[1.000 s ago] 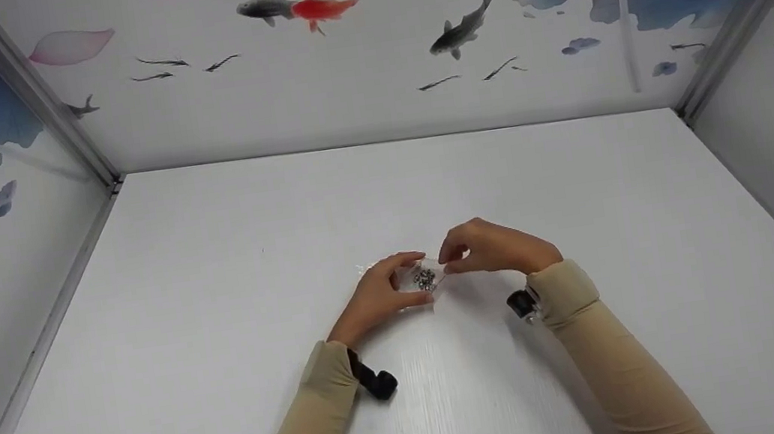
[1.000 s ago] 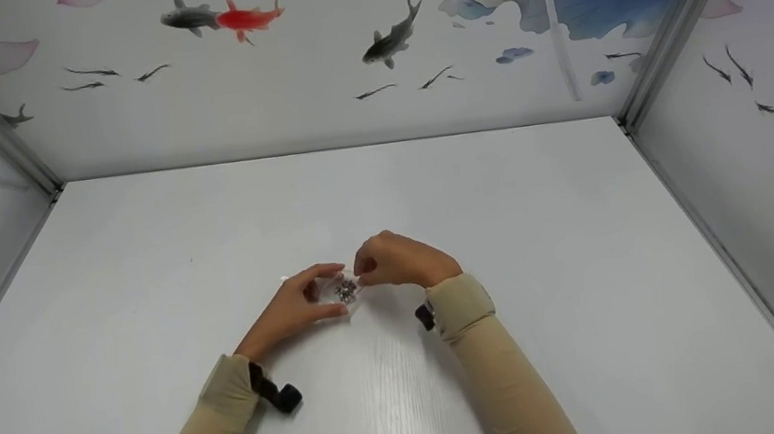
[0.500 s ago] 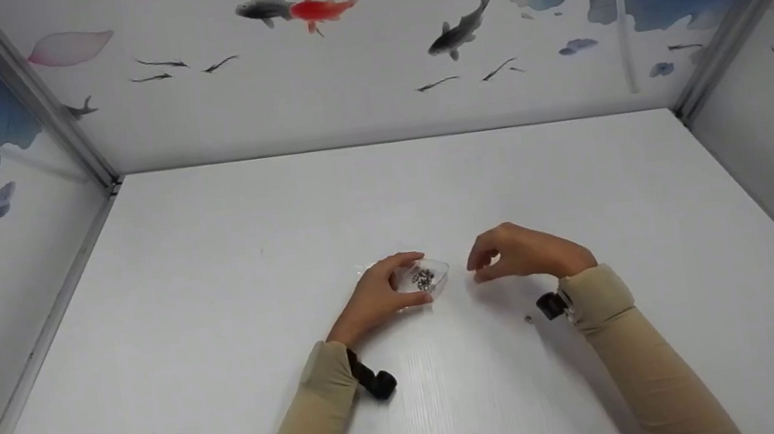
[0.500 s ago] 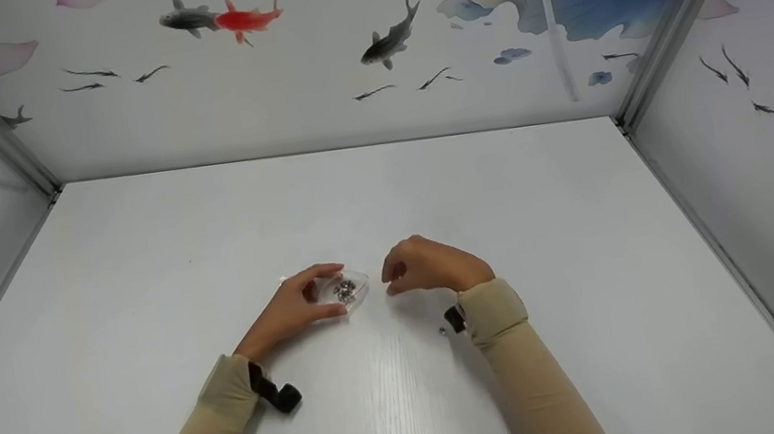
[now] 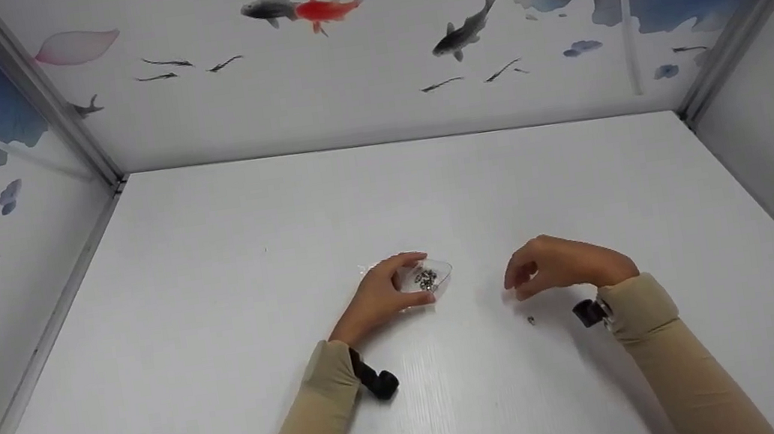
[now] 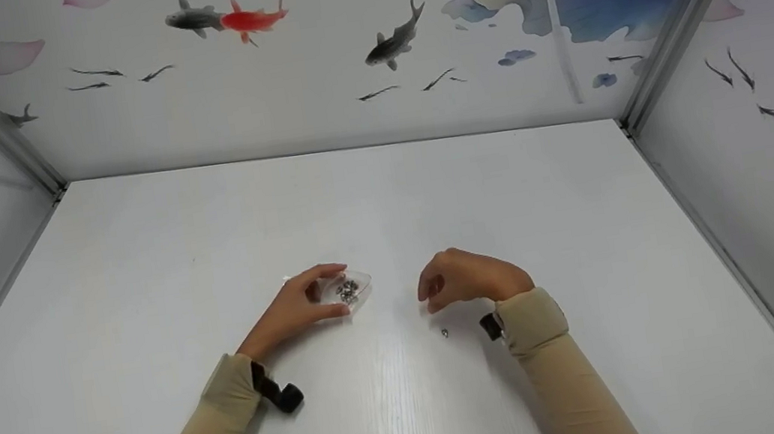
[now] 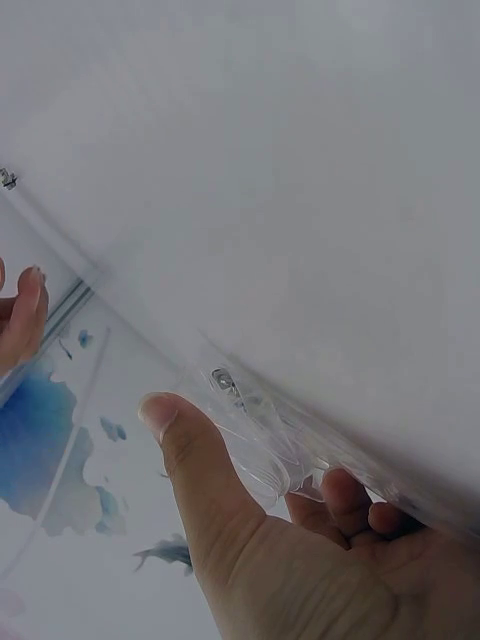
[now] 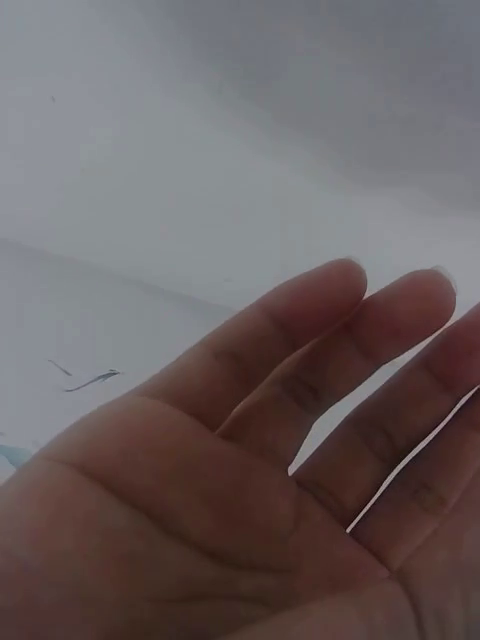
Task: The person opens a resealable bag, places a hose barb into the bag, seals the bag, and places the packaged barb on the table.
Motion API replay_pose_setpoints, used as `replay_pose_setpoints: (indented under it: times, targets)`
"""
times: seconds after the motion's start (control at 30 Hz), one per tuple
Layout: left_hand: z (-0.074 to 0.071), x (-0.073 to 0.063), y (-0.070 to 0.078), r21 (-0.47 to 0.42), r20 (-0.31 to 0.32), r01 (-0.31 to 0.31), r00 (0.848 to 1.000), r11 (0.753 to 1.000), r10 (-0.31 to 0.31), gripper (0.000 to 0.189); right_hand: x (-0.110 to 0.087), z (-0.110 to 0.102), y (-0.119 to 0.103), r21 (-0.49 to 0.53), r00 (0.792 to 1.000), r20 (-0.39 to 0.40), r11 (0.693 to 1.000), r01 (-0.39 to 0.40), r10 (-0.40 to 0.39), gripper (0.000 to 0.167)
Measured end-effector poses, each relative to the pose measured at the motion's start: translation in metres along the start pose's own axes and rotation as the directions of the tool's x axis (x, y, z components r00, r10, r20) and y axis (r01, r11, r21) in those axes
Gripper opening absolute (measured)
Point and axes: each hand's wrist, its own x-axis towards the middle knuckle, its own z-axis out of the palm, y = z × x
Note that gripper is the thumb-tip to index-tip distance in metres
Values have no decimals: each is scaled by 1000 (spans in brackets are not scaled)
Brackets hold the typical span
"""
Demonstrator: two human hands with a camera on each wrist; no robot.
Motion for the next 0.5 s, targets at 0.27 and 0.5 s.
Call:
replay_pose_setpoints:
  times: [0.27,0.5]
  targets:
    - [0,0,1,-5,7,7,1000,1000,-7,66,-10,6,11,10,998,50,999,41,-41,16]
    - [0,-1,1,5,15,6,1000,1000,-6,67,-12,11,12,27,996,93,1000,5,-8,20]
